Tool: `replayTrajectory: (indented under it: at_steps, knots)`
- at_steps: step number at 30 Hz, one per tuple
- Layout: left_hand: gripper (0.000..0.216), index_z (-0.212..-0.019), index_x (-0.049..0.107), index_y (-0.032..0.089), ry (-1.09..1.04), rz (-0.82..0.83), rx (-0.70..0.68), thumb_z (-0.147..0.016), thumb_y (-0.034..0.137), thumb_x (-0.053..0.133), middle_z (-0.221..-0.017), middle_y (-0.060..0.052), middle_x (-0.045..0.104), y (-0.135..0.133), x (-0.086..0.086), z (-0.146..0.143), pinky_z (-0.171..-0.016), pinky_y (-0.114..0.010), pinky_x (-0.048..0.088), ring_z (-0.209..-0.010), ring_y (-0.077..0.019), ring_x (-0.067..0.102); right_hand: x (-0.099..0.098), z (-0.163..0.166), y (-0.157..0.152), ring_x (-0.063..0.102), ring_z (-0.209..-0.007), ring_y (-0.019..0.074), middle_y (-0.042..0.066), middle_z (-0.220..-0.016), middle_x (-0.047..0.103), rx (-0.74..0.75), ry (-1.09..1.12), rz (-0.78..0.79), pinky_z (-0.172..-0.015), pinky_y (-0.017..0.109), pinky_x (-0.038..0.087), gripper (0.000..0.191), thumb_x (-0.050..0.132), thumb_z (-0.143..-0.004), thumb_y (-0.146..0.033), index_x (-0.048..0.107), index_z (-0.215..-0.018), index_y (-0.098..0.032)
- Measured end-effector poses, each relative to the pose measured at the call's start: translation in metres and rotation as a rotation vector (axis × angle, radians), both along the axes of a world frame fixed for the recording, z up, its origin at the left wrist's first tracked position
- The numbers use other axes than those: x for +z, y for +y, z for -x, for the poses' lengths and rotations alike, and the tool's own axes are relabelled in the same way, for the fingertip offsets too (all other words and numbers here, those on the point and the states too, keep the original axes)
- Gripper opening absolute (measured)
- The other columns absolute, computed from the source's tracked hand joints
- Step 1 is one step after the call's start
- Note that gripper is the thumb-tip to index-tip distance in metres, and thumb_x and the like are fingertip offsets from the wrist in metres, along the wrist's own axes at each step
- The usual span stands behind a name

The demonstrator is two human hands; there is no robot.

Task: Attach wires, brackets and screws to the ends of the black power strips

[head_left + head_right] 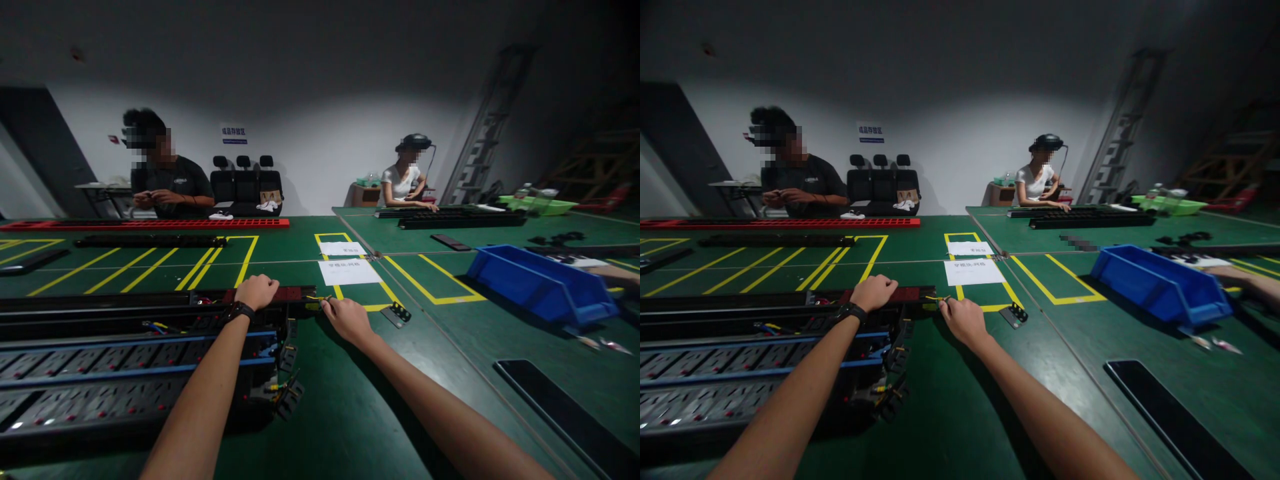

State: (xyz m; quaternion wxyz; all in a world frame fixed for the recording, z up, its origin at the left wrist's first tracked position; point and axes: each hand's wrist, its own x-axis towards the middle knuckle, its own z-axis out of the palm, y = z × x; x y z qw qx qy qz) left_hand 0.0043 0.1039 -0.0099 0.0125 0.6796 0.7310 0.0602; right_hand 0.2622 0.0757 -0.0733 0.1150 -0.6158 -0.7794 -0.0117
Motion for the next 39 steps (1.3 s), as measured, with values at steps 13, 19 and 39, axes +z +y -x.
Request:
replayTrajectory:
  at_steps: [13, 19, 39]
  knots:
    - [0.054, -0.105, 0.086, 0.024, -0.004, -0.004, 0.018, -0.101, 0.048, 0.038, -0.114, -0.016, 0.082, 0.0024, -0.003, 0.0008, -0.091, -0.039, 0.059, -0.11, -0.0336, 0.077, 0.0002, 0.0005, 0.0003, 0.077, -0.087, 0.0254, 0.012, -0.097, 0.081, -0.008, 0.001, 0.013, -0.068, 0.028, 0.042, 0.049, 0.037, -0.114, -0.049, 0.077, -0.104, -0.023]
    - [0.054, -0.106, 0.086, 0.024, -0.007, -0.004, 0.011, -0.101, 0.047, 0.037, -0.114, -0.016, 0.082, 0.0027, -0.0032, 0.0012, -0.09, -0.039, 0.059, -0.109, -0.0336, 0.077, 0.0013, 0.0007, -0.0004, 0.077, -0.086, 0.0248, 0.012, -0.096, 0.081, -0.01, 0.004, 0.008, -0.069, 0.028, 0.043, 0.05, 0.038, -0.114, -0.049, 0.078, -0.101, -0.022]
    - [0.055, -0.104, 0.085, 0.022, 0.006, -0.01, 0.004, -0.101, 0.046, 0.036, -0.112, -0.017, 0.082, 0.0017, -0.0019, -0.0007, -0.089, -0.04, 0.06, -0.107, -0.0349, 0.077, 0.0022, 0.0003, -0.0013, 0.078, -0.089, 0.0242, 0.012, -0.099, 0.082, -0.008, -0.021, 0.01, -0.068, 0.027, 0.043, 0.049, 0.036, -0.115, -0.048, 0.077, -0.107, -0.022]
